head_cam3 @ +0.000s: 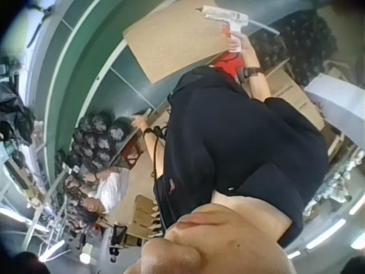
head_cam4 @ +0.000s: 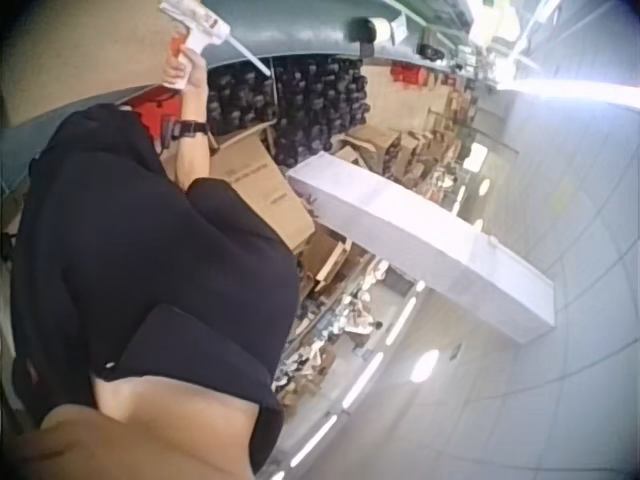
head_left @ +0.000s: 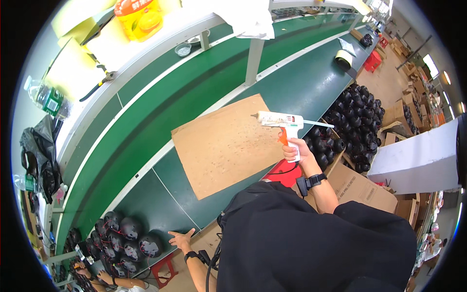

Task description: Applying hot glue and connecting wires to circular black plastic components.

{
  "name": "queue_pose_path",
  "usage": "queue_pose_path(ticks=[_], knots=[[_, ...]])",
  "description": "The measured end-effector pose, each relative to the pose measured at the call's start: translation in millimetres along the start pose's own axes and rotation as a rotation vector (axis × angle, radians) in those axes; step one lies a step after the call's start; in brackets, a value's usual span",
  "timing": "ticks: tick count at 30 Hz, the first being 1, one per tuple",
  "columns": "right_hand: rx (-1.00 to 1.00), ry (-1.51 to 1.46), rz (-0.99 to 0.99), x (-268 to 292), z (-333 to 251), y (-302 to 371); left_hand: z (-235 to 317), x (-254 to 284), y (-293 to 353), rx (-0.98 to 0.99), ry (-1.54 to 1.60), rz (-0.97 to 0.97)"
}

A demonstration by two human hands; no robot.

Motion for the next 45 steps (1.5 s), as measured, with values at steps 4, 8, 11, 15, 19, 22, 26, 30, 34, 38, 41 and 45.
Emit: queue_pose_path(ticks=[4, 8, 11, 15, 19, 22, 26, 30, 34, 38, 41, 45], knots=[[-0.004, -0.026, -0.088, -2.9, 0.3, 2.4, -0.5, -0.3, -1.1, 0.009, -0.012, 0.003], [-0.022, 0.0, -0.105, -8.5, 2.2, 1.8, -0.4, 0.4, 0.9, -0.01, -0.006, 0.015], [-0.02, 0.086, 0.045, 10.1, -0.3, -3.3, 3.8, 4.5, 6.4, -0.021, -0.019, 0.008], [-0.097, 0.137, 0.372, 79.8, 6.0, -12.1, 8.8, 10.0, 11.7, -0.028, 0.013, -0.003], [-0.127, 0.118, 0.363, 95.1, 20.9, -25.6, 4.3, 9.2, 9.4, -0.027, 0.027, -0.008], [-0.1, 0.128, 0.442, 106.2, 32.5, -35.2, -1.7, 6.0, 9.8, -0.038, 0.002, 0.023], [0.003, 0.137, 0.466, 124.8, 32.6, -52.4, 0.8, 3.4, 10.2, -0.021, 0.031, 0.004], [0.027, 0.253, 0.611, 144.7, 24.7, -68.3, 0.0, 2.7, 9.6, -0.037, 0.038, 0.013], [0.085, 0.457, 0.67, 140.6, 29.7, -76.9, 0.5, 3.7, 9.8, -0.021, 0.03, -0.008], [0.257, 0.614, 0.647, 88.8, 24.1, -69.3, -2.1, -0.1, 5.7, -0.037, 0.031, 0.018], [0.22, 0.58, 0.719, 121.1, 24.5, -77.0, 5.1, 2.9, 8.0, -0.121, 0.027, 0.037], [0.225, 0.569, 0.753, 123.9, 34.0, -81.4, -2.3, -1.6, 3.4, -0.035, 0.024, 0.009]])
Point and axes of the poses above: each hand's wrist, its own y-axis away from the middle knuckle, its own x-axis out of the back of the hand, z = x × y, the point moved 6 cm from there along -y, towards the middle knuckle, and after that the axes turned 4 degrees about -y, right-handed, at the moved point
